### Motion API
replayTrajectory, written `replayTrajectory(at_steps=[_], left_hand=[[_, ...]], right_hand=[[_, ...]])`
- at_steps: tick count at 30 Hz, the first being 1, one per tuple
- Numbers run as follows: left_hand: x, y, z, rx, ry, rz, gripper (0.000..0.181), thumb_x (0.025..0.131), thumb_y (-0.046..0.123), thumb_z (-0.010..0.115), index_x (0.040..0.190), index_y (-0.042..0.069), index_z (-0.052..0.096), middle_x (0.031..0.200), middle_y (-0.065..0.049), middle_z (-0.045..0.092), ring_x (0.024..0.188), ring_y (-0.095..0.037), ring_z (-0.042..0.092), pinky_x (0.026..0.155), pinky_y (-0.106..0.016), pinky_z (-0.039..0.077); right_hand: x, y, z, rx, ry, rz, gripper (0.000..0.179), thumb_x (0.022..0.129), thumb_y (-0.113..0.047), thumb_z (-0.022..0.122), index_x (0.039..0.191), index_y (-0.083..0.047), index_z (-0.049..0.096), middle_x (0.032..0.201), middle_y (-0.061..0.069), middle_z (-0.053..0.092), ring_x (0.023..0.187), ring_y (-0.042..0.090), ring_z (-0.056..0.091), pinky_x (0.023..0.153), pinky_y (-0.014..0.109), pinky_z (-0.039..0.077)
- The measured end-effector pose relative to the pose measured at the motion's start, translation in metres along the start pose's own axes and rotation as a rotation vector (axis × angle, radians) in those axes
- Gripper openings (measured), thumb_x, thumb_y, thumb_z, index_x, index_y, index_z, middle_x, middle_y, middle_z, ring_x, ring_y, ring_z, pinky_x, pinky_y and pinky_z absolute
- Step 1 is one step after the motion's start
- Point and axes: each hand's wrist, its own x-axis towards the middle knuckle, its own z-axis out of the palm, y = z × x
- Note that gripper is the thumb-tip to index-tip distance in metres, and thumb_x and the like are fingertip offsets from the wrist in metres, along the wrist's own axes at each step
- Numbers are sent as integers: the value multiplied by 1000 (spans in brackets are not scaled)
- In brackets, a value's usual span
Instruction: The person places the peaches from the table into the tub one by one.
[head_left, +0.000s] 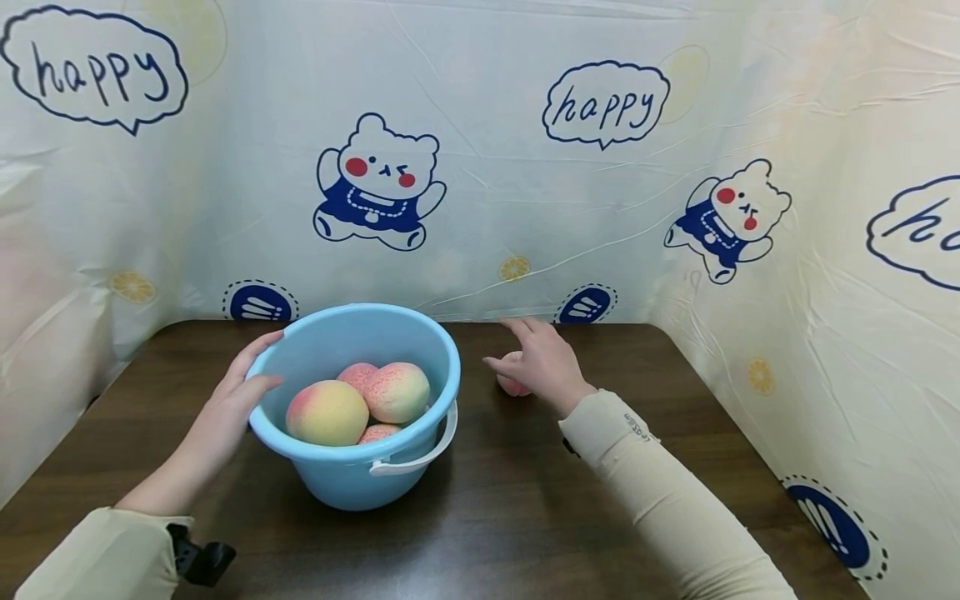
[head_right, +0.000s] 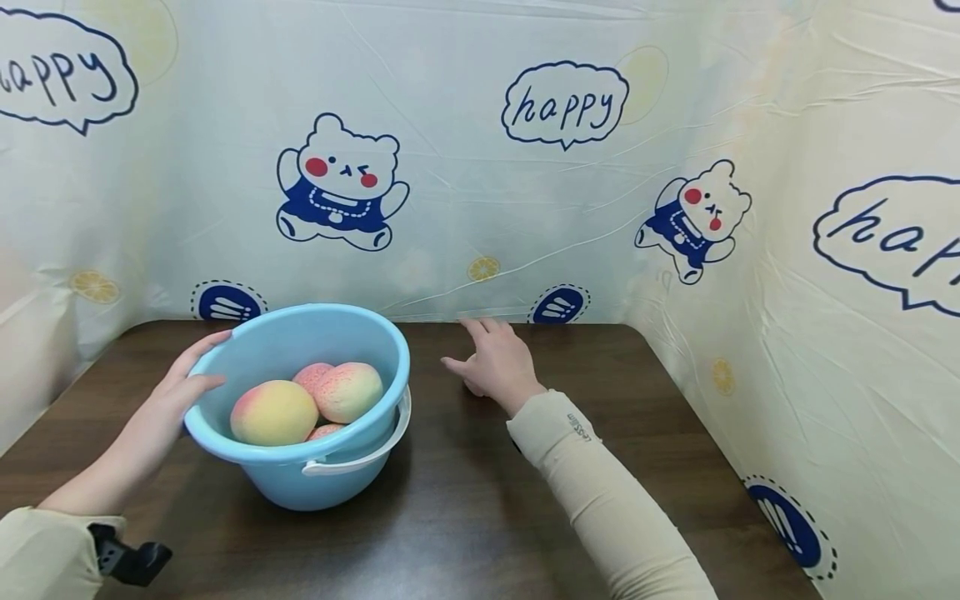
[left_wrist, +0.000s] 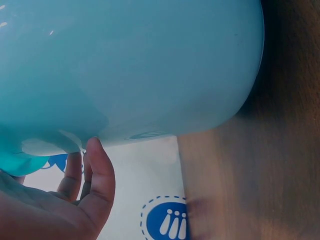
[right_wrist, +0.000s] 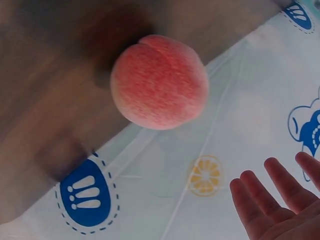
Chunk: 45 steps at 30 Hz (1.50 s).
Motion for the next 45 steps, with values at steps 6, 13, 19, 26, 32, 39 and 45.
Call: replayTrajectory(at_steps=[6, 13, 19, 26, 32, 39, 45], left_hand=[[0, 1, 1, -6, 1, -1, 60, 107, 33, 27, 160, 19, 4, 164, -21, 4, 137, -51, 21, 100, -73, 32], [0, 2, 2, -1, 4, -5, 60, 107, 32, 27, 160, 18, 3, 163, -22, 3, 137, -51, 21, 100, -74, 32], [-1, 3, 3, 2, 4, -12, 60, 107, 31, 27, 160, 17, 2, 163, -23, 3, 137, -52, 21, 99, -74, 31], [-1, 3, 2, 4, 2, -13, 60, 107, 32, 27, 160, 17, 3, 163, -23, 3, 137, -52, 21, 100, -74, 32], [-1, 3, 2, 7, 6, -16, 61, 106, 33, 27, 160, 18, 3, 163, -23, 3, 137, -52, 21, 100, -74, 31], [-1, 3, 2, 2, 7, -15, 60, 106, 33, 27, 160, 18, 3, 163, -23, 4, 137, -52, 21, 100, -74, 32], [0, 1, 0, -4, 9, -8, 60, 106, 35, 28, 160, 20, 5, 163, -22, 5, 137, -51, 22, 99, -74, 32]], right_hand=[[1, 10, 9, -19, -16, 29, 71, 87, -54, 67, 143, -14, 53, 145, 10, 53, 133, 32, 48, 104, 49, 47], [1, 20, 19, -52, 6, 30, 70, 86, -54, 67, 142, -14, 54, 142, 11, 55, 129, 33, 52, 99, 49, 50], [2, 25, 26, -59, 4, 49, 66, 87, -49, 66, 141, -14, 54, 142, 11, 55, 128, 34, 52, 101, 48, 49], [3, 30, 30, -65, -39, 88, 67, 88, -49, 67, 143, -14, 53, 144, 12, 53, 128, 34, 50, 103, 49, 48], [4, 38, 37, -50, -71, 122, 70, 87, -51, 68, 143, -13, 51, 145, 13, 52, 129, 34, 49, 104, 49, 46], [3, 45, 44, -4, -64, 145, 73, 85, -54, 69, 144, -14, 51, 143, 13, 53, 126, 35, 49, 101, 52, 47], [3, 48, 52, 38, -72, 160, 74, 84, -51, 72, 145, -14, 49, 145, 14, 51, 127, 35, 49, 102, 53, 47]])
